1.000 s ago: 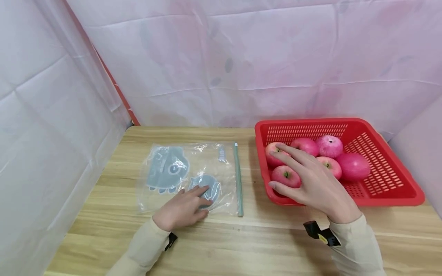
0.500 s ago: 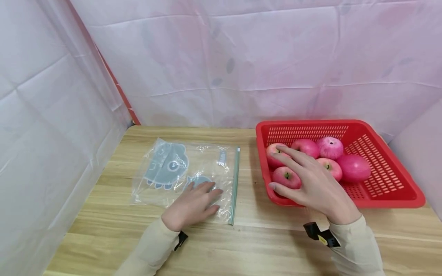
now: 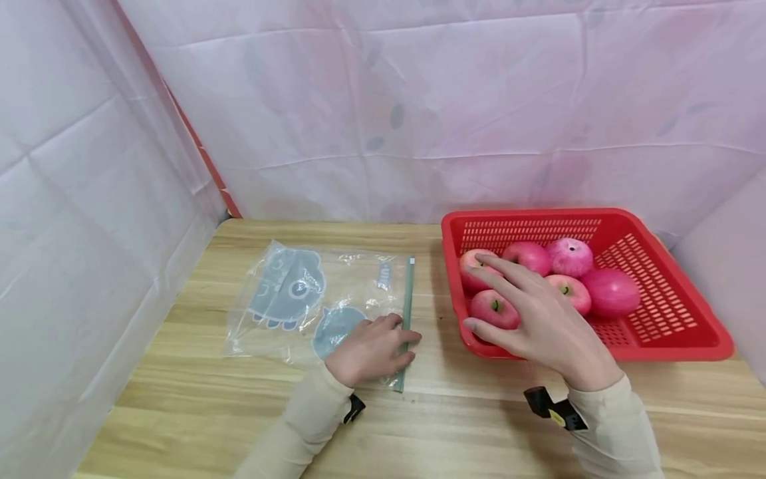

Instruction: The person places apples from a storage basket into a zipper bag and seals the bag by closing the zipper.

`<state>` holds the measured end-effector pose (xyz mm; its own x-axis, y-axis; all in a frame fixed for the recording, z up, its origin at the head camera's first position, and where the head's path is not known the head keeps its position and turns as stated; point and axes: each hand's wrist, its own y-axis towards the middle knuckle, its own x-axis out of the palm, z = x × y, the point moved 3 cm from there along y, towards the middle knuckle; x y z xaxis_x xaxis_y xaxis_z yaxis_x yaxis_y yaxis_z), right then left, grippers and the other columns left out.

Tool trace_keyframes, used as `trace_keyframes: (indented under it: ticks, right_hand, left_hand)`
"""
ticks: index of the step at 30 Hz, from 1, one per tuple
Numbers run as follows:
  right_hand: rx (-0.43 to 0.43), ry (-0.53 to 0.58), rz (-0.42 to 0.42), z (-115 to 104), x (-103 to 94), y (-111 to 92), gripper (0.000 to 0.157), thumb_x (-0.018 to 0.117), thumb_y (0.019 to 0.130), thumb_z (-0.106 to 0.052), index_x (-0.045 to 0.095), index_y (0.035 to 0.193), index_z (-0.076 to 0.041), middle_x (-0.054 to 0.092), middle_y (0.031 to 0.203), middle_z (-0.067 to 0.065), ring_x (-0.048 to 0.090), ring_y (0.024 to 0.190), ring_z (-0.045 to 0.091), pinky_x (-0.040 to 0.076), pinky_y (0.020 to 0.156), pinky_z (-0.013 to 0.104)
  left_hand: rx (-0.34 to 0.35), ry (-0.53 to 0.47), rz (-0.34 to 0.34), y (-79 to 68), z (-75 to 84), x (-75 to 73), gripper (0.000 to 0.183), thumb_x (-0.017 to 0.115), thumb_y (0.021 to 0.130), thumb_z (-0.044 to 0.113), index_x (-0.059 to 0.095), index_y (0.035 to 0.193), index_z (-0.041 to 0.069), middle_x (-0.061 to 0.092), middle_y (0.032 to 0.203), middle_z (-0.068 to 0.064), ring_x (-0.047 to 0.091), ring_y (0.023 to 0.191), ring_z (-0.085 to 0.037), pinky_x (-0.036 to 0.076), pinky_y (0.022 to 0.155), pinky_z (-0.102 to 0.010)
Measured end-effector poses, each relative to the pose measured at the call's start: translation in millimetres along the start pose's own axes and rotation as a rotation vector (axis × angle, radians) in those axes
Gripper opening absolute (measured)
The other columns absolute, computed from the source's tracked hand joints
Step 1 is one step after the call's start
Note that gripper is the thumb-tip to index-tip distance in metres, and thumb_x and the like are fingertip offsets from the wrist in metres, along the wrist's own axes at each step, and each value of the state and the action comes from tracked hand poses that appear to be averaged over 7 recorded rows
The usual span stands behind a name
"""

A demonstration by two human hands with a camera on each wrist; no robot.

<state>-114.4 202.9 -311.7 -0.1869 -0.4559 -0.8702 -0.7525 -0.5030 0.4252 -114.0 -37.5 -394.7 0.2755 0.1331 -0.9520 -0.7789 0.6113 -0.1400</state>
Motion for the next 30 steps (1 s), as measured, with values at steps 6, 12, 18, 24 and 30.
trace_keyframes:
  ticks: [6, 12, 18, 24, 30]
  right_hand:
    - [-0.013, -0.014, -0.010, -0.8, 0.8, 0.9, 0.084, 0.089, 0.075, -0.038, 0.053, 0.149, -0.022, 0.050, 0.155, 0.003, 0.054, 0.135, 0.024, 0.044, 0.104, 0.034]
    - [-0.007, -0.018, -0.009, -0.7, -0.1, -0.4, 0.088, 0.089, 0.075, -0.038, 0.048, 0.152, -0.026, 0.049, 0.156, 0.000, 0.052, 0.136, 0.022, 0.041, 0.107, 0.028]
    - [-0.005, -0.010, -0.006, -0.6, -0.9, -0.2, 0.087, 0.088, 0.076, -0.036, 0.048, 0.153, -0.027, 0.050, 0.155, 0.000, 0.052, 0.137, 0.021, 0.038, 0.107, 0.019]
    - [-0.021, 0.008, -0.007, -0.5, 0.9, 1.3, 0.086, 0.088, 0.076, -0.035, 0.050, 0.152, -0.025, 0.050, 0.155, 0.002, 0.051, 0.137, 0.022, 0.023, 0.112, 0.006]
    - [-0.014, 0.000, -0.008, -0.3, 2.5, 1.0, 0.086, 0.088, 0.076, -0.036, 0.049, 0.152, -0.026, 0.050, 0.155, 0.001, 0.051, 0.137, 0.021, 0.033, 0.108, 0.013]
  left_hand:
    - [-0.004, 0.046, 0.017, 0.8, -1.4, 4.7, 0.025, 0.064, 0.100, 0.033, 0.074, 0.117, 0.017, 0.064, 0.128, -0.006, 0.064, 0.111, -0.020, 0.058, 0.086, -0.040]
    - [0.020, 0.071, 0.105, -0.4, -3.5, -3.1, 0.023, 0.063, 0.101, 0.031, 0.073, 0.096, 0.011, 0.069, 0.115, -0.005, 0.068, 0.098, -0.020, 0.058, 0.078, -0.038]
    - [0.007, 0.034, 0.280, -2.0, -8.4, -15.5, 0.024, 0.058, 0.102, 0.016, 0.074, 0.087, 0.008, 0.072, 0.101, -0.004, 0.071, 0.085, -0.020, 0.058, 0.066, -0.038]
    - [-0.074, -0.047, 0.438, -6.0, -14.7, -24.4, 0.014, 0.063, 0.098, 0.006, 0.077, 0.095, 0.004, 0.072, 0.095, -0.004, 0.072, 0.079, -0.020, 0.058, 0.059, -0.035]
    - [-0.117, -0.148, 0.561, -11.5, -16.9, -33.2, 0.009, 0.069, 0.092, 0.001, 0.077, 0.097, 0.001, 0.073, 0.096, -0.005, 0.072, 0.079, -0.020, 0.059, 0.063, -0.032]
